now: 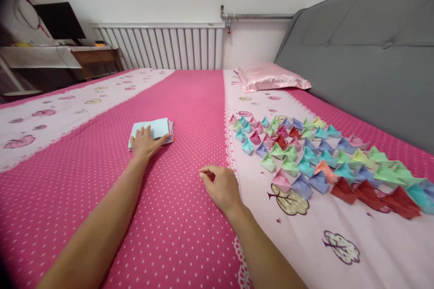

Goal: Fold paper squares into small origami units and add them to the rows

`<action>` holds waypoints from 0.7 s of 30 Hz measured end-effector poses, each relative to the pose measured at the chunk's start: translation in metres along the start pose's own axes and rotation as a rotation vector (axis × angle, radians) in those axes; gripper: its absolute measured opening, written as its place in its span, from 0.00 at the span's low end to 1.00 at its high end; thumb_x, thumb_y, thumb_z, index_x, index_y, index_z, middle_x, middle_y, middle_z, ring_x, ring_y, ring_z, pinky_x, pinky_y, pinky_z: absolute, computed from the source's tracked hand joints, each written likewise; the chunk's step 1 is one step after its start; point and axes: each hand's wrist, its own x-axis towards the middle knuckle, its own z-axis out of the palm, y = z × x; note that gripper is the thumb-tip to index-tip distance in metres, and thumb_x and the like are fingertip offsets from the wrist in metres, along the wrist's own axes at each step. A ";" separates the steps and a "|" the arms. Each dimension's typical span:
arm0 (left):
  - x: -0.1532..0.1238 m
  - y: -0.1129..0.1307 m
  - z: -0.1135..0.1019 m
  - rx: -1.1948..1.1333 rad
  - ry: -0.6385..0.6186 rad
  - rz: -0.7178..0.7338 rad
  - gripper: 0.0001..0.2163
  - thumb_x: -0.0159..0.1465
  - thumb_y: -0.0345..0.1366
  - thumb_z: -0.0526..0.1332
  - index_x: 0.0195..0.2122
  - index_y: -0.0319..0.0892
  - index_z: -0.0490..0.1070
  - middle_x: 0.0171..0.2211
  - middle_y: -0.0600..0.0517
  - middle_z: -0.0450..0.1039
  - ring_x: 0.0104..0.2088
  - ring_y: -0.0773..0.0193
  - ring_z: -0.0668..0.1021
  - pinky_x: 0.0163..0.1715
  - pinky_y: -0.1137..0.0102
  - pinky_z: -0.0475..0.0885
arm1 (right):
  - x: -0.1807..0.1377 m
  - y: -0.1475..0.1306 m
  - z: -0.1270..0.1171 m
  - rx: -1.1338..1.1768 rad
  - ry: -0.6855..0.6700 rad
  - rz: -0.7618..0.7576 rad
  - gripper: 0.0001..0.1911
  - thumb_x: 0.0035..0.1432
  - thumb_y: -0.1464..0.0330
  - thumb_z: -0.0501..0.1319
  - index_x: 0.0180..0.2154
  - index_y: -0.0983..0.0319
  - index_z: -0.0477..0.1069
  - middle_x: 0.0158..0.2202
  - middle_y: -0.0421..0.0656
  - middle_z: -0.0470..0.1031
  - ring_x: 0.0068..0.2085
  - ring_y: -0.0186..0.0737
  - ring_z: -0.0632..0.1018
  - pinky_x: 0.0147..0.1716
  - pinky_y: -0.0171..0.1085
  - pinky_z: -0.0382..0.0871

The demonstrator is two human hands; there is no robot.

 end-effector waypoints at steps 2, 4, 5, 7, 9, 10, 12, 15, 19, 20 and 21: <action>0.001 -0.001 0.003 0.003 -0.026 0.018 0.39 0.52 0.59 0.49 0.57 0.33 0.55 0.58 0.35 0.56 0.58 0.43 0.57 0.54 0.51 0.49 | -0.001 -0.002 0.000 0.005 -0.014 0.005 0.07 0.51 0.69 0.58 0.31 0.57 0.75 0.29 0.38 0.79 0.30 0.38 0.78 0.33 0.38 0.72; 0.001 -0.001 0.005 0.016 -0.043 0.036 0.38 0.52 0.59 0.49 0.55 0.33 0.58 0.56 0.35 0.58 0.57 0.42 0.59 0.53 0.50 0.50 | -0.001 -0.002 0.000 0.006 -0.025 0.017 0.08 0.51 0.69 0.58 0.31 0.57 0.76 0.29 0.38 0.79 0.31 0.37 0.78 0.34 0.37 0.71; 0.001 -0.002 0.005 0.022 -0.051 0.041 0.37 0.52 0.60 0.49 0.54 0.34 0.60 0.56 0.35 0.59 0.56 0.41 0.59 0.53 0.50 0.50 | -0.001 -0.002 0.001 0.003 -0.029 0.027 0.08 0.51 0.69 0.58 0.32 0.57 0.76 0.29 0.38 0.79 0.31 0.37 0.78 0.34 0.37 0.71; 0.002 -0.002 0.005 0.033 -0.061 0.045 0.35 0.52 0.60 0.48 0.51 0.34 0.62 0.54 0.35 0.61 0.55 0.41 0.60 0.52 0.50 0.51 | -0.002 -0.001 0.001 0.000 -0.033 0.037 0.08 0.51 0.69 0.58 0.32 0.57 0.76 0.29 0.38 0.79 0.31 0.37 0.78 0.34 0.37 0.71; 0.002 -0.002 0.005 0.039 -0.062 0.049 0.34 0.53 0.60 0.47 0.49 0.35 0.64 0.52 0.35 0.63 0.54 0.41 0.62 0.51 0.50 0.52 | -0.002 -0.001 0.001 0.001 -0.038 0.038 0.08 0.51 0.69 0.58 0.32 0.57 0.76 0.29 0.38 0.79 0.31 0.37 0.78 0.34 0.37 0.71; 0.003 -0.003 0.005 0.039 -0.062 0.051 0.34 0.53 0.59 0.46 0.49 0.35 0.64 0.51 0.36 0.63 0.53 0.42 0.62 0.50 0.51 0.53 | -0.002 -0.001 0.001 0.002 -0.041 0.039 0.08 0.51 0.69 0.58 0.32 0.57 0.76 0.29 0.38 0.79 0.31 0.37 0.78 0.34 0.37 0.71; 0.003 -0.003 0.004 0.037 -0.069 0.047 0.34 0.54 0.59 0.45 0.49 0.35 0.65 0.50 0.36 0.64 0.53 0.42 0.63 0.50 0.51 0.53 | -0.002 -0.002 0.001 0.001 -0.047 0.042 0.08 0.51 0.69 0.58 0.31 0.57 0.76 0.29 0.38 0.79 0.31 0.37 0.78 0.34 0.37 0.71; 0.004 -0.003 0.003 0.037 -0.096 0.032 0.35 0.53 0.61 0.45 0.49 0.36 0.64 0.51 0.36 0.63 0.53 0.42 0.62 0.50 0.52 0.53 | -0.003 -0.003 0.001 -0.002 -0.056 0.042 0.09 0.51 0.69 0.57 0.32 0.57 0.76 0.29 0.39 0.79 0.31 0.38 0.78 0.34 0.37 0.71; 0.003 -0.002 0.002 0.040 -0.121 0.023 0.36 0.52 0.61 0.46 0.51 0.37 0.63 0.53 0.36 0.61 0.54 0.42 0.61 0.51 0.52 0.52 | -0.004 -0.005 0.000 -0.006 -0.064 0.052 0.09 0.52 0.69 0.57 0.33 0.57 0.76 0.30 0.39 0.79 0.31 0.37 0.78 0.35 0.36 0.70; 0.003 -0.002 0.001 0.042 -0.127 0.022 0.35 0.52 0.61 0.46 0.51 0.37 0.63 0.53 0.36 0.61 0.54 0.42 0.60 0.51 0.52 0.52 | -0.004 -0.005 0.000 -0.006 -0.066 0.054 0.09 0.52 0.69 0.57 0.32 0.57 0.76 0.30 0.39 0.79 0.31 0.37 0.78 0.35 0.36 0.70; 0.003 -0.002 0.001 0.043 -0.133 0.021 0.35 0.52 0.60 0.46 0.50 0.37 0.63 0.53 0.36 0.61 0.55 0.42 0.60 0.51 0.52 0.52 | -0.004 -0.005 0.000 -0.006 -0.067 0.056 0.09 0.52 0.69 0.57 0.32 0.57 0.76 0.30 0.39 0.79 0.31 0.37 0.78 0.35 0.36 0.70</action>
